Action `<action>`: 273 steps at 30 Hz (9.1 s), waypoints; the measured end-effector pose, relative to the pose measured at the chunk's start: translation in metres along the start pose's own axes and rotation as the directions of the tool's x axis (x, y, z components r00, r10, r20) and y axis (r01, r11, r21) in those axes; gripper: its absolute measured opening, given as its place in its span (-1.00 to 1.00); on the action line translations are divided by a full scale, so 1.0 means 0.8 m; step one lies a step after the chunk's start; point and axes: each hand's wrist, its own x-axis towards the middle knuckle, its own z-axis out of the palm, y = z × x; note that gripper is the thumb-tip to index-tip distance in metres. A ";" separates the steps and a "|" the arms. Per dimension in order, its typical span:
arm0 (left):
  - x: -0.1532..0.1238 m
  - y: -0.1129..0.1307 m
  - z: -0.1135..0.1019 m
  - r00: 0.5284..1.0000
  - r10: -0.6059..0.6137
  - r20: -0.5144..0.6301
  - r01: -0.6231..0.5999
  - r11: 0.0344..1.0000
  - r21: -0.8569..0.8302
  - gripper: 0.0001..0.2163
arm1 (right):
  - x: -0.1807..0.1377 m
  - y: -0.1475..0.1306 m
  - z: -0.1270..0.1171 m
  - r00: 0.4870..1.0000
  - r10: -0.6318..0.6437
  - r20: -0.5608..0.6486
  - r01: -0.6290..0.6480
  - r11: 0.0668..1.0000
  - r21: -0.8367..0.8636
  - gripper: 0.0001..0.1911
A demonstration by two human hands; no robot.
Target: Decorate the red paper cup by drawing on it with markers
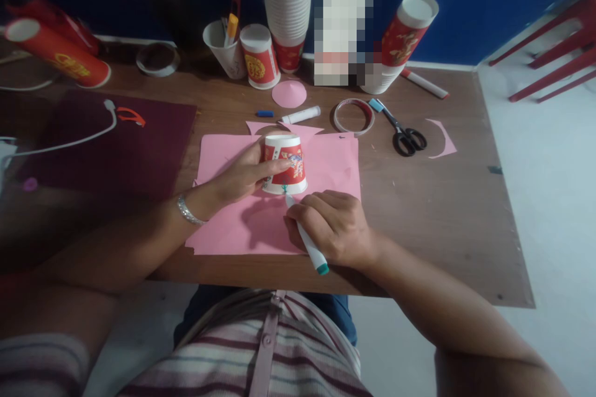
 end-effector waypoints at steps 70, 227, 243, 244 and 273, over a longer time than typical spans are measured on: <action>0.005 -0.015 -0.008 0.994 0.088 -0.069 -0.090 0.996 -0.018 -0.52 | -0.002 0.002 0.007 0.994 0.055 -0.097 -0.047 0.995 0.091 -0.77; 0.002 -0.012 -0.011 0.998 0.069 -0.005 -0.069 0.998 -0.003 -0.46 | 0.000 0.000 0.002 0.999 0.040 -0.026 -0.037 0.995 0.088 -0.77; 0.005 -0.016 -0.013 0.999 0.047 0.010 -0.047 0.999 -0.026 -0.43 | 0.001 0.000 0.000 0.996 0.074 -0.046 -0.065 0.982 0.177 -0.76; 0.006 -0.017 -0.013 0.999 0.047 0.009 -0.047 0.999 -0.028 -0.42 | 0.002 0.000 0.000 0.996 0.074 -0.044 -0.065 0.983 0.174 -0.76; 0.003 -0.013 -0.011 0.999 0.046 -0.005 -0.046 0.999 -0.006 -0.41 | -0.005 0.004 0.008 0.996 0.069 -0.065 -0.062 0.992 0.108 -0.77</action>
